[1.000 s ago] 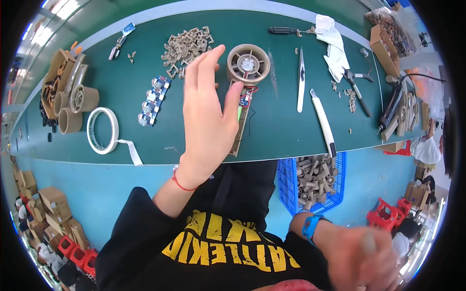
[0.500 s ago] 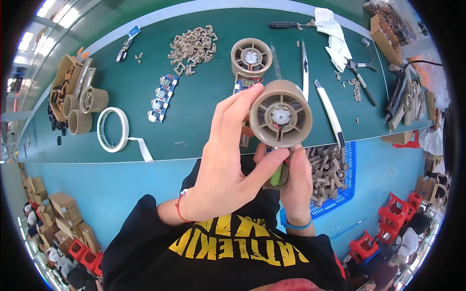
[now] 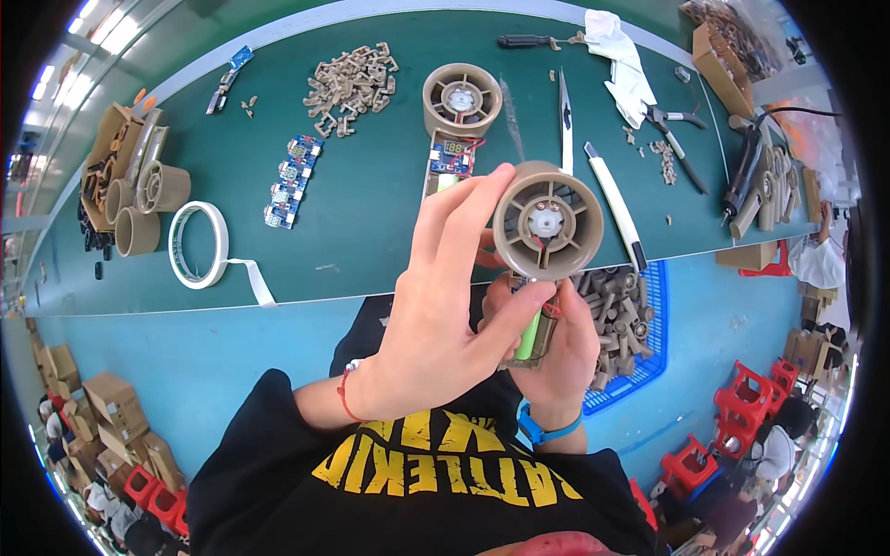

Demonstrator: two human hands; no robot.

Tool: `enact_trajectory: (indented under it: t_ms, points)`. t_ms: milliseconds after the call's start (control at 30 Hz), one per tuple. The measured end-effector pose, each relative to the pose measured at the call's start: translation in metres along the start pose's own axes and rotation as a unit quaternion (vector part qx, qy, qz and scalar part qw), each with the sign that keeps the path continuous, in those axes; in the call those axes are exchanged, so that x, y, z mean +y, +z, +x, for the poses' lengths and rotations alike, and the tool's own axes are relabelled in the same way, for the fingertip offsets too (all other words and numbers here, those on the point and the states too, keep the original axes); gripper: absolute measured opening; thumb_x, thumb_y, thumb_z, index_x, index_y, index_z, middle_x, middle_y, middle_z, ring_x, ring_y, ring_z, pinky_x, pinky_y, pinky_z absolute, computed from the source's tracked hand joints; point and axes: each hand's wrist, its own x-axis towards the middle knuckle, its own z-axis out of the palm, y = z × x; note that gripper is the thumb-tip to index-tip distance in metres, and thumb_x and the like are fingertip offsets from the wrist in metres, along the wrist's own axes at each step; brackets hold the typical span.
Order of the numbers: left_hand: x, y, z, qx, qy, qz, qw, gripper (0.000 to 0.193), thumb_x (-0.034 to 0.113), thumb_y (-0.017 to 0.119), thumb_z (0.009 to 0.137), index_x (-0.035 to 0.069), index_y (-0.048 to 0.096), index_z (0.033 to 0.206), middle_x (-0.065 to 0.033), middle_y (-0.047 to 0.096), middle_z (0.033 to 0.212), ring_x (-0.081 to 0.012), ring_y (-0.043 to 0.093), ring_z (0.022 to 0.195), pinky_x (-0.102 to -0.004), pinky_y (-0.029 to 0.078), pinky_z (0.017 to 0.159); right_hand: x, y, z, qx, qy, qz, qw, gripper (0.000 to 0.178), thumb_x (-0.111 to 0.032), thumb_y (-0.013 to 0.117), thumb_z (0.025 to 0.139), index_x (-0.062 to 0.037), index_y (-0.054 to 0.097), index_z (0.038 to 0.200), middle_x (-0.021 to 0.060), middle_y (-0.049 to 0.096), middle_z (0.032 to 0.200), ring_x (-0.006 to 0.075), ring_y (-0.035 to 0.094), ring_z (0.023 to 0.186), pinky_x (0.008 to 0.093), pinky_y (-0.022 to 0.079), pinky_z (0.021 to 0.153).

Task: Assembling handheld electronic fans by installing motors, batteries, and circuit boards into plastic casings.

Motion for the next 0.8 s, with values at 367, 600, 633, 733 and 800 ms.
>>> enact_trajectory:
  t_ms: [367, 600, 633, 733, 800]
  points:
    - [-0.011, 0.027, -0.004, -0.051, -0.107, -0.09, 0.989, 0.081, -0.008, 0.059, 0.084, -0.001, 0.014, 0.151, -0.0157, 0.036, 0.139, -0.0233, 0.055, 0.12, -0.0311, 0.046, 0.095, 0.0, -0.022, -0.007, 0.039, -0.042, 0.017, 0.998, 0.04, -0.03, 0.03, 0.105, -0.0048, 0.048, 0.131, 0.0121, 0.06, 0.118, 0.0231, 0.061, 0.105, 0.0381, 0.05, 0.09]
    - [-0.018, 0.026, 0.001, -0.039, -0.107, -0.085, 0.99, 0.076, -0.007, 0.059, 0.085, 0.001, 0.021, 0.15, -0.0154, 0.038, 0.138, -0.0228, 0.057, 0.117, -0.0297, 0.051, 0.087, 0.0, -0.012, -0.003, 0.114, -0.057, -0.15, 0.98, 0.04, -0.029, 0.031, 0.105, -0.0022, 0.047, 0.131, 0.0106, 0.06, 0.119, 0.0214, 0.06, 0.105, 0.0371, 0.049, 0.09]
    - [-0.016, 0.024, 0.003, -0.039, -0.108, -0.084, 0.99, 0.076, -0.007, 0.059, 0.085, 0.001, 0.021, 0.15, -0.0154, 0.038, 0.138, -0.0228, 0.057, 0.117, -0.0297, 0.051, 0.087, -0.002, -0.011, -0.002, 0.124, -0.061, -0.196, 0.971, 0.039, -0.027, 0.033, 0.105, -0.0011, 0.049, 0.129, 0.0101, 0.06, 0.118, 0.0189, 0.06, 0.103, 0.0342, 0.049, 0.088]
    - [-0.016, 0.017, 0.01, -0.045, -0.085, 0.008, 0.995, 0.07, -0.003, 0.06, 0.086, 0.002, 0.029, 0.148, -0.0162, 0.038, 0.138, -0.0243, 0.058, 0.115, -0.0304, 0.052, 0.085, -0.012, -0.011, 0.002, 0.125, -0.066, -0.319, 0.937, 0.034, -0.022, 0.039, 0.104, 0.0017, 0.053, 0.123, 0.01, 0.062, 0.11, 0.0146, 0.062, 0.094, 0.0285, 0.05, 0.08]
    - [-0.021, 0.014, 0.014, -0.047, -0.049, 0.057, 0.996, 0.065, 0.0, 0.06, 0.087, 0.002, 0.034, 0.146, -0.0168, 0.038, 0.139, -0.0251, 0.058, 0.113, -0.0296, 0.052, 0.082, -0.02, -0.009, 0.007, 0.115, -0.066, -0.395, 0.909, 0.03, -0.019, 0.044, 0.104, 0.0034, 0.056, 0.119, 0.0104, 0.065, 0.103, 0.0127, 0.063, 0.087, 0.0257, 0.051, 0.075]
